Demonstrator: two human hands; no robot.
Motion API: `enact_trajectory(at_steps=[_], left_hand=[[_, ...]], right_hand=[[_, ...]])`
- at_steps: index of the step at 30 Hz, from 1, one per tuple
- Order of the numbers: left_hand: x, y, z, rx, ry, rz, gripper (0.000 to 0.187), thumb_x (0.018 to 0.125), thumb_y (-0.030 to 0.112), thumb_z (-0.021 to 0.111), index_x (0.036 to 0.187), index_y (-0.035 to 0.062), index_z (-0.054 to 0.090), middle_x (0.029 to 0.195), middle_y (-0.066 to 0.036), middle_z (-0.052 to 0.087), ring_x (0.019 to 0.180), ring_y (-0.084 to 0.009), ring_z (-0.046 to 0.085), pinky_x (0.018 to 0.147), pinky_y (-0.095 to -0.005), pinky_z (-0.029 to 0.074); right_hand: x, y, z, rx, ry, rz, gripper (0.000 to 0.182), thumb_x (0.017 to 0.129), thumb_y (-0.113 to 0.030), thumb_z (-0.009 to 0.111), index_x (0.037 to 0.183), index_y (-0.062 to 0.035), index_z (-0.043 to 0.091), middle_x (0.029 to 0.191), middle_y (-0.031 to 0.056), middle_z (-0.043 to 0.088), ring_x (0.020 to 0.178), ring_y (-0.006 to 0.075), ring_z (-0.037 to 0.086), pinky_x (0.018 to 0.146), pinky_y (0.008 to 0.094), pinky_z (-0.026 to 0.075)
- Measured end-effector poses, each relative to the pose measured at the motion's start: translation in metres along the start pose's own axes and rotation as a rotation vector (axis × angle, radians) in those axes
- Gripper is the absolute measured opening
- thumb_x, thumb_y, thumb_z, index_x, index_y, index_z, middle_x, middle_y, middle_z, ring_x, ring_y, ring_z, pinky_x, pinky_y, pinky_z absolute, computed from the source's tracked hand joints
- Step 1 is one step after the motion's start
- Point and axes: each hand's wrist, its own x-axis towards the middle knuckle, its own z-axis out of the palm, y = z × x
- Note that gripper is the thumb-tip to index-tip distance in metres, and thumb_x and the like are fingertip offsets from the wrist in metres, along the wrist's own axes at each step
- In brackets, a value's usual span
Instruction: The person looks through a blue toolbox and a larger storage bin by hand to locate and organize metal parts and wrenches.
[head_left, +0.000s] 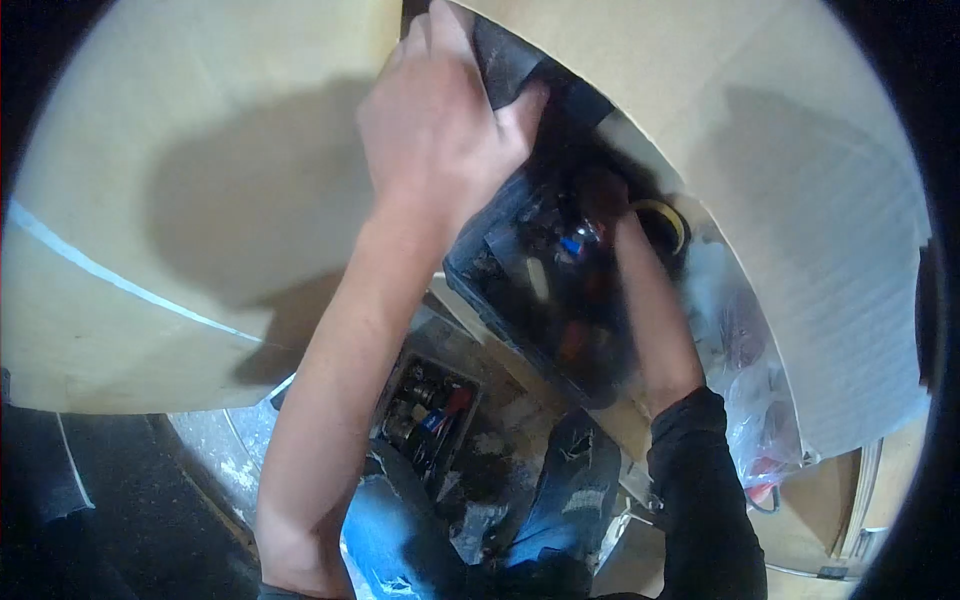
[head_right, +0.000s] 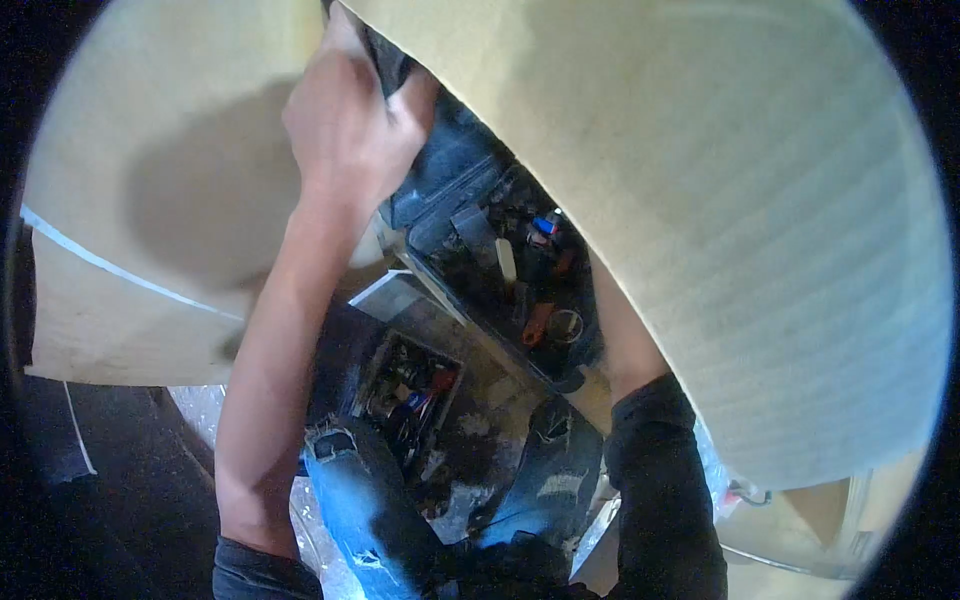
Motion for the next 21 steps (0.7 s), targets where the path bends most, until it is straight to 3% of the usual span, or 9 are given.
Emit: enact_trajectory(at_steps=[10,14,18,21], left_hand=[[0.01,-0.012,0.01,-0.107,0.028,0.015,0.074,0.08,0.035,0.072,0.14,0.009,0.038,0.11,-0.024,0.066,0.101,-0.0446,0.064,0.088,-0.0489,0.053],[0.0,0.003,0.004,-0.024,0.099,0.032,0.072,0.078,0.032,0.071,0.139,0.0084,0.04,0.108,-0.025,0.066,0.1,-0.0455,0.064,0.087,-0.0488,0.053],[0.007,-0.021,0.016,-0.107,0.144,0.163,0.068,0.077,0.027,0.068,0.136,0.0074,0.042,0.106,-0.025,0.065,0.099,-0.0456,0.064,0.086,-0.0485,0.053],[0.006,-0.025,0.022,-0.101,0.121,0.149,0.065,0.076,0.024,0.066,0.135,0.0072,0.043,0.105,-0.025,0.065,0.098,-0.0454,0.064,0.086,-0.0481,0.053]], right_hand=[[0.011,0.021,-0.035,0.085,0.067,-0.051,0.036,0.097,-0.034,0.059,0.118,-0.0052,0.065,0.089,0.0068,0.065,0.078,0.0158,0.061,0.072,0.0312,0.052],[0.012,0.028,-0.046,0.1,0.07,-0.051,0.036,0.097,-0.034,0.058,0.118,-0.0055,0.066,0.088,0.0068,0.065,0.077,0.0158,0.061,0.071,0.0315,0.052],[0.01,0.037,-0.052,0.03,0.075,-0.032,0.036,0.098,-0.034,0.058,0.118,-0.0058,0.066,0.087,0.0068,0.065,0.076,0.0158,0.061,0.07,0.0318,0.052],[0.01,0.04,-0.044,-0.079,0.052,-0.018,0.036,0.098,-0.035,0.058,0.118,-0.006,0.066,0.087,0.0068,0.065,0.075,0.0158,0.061,0.07,0.0321,0.052]])
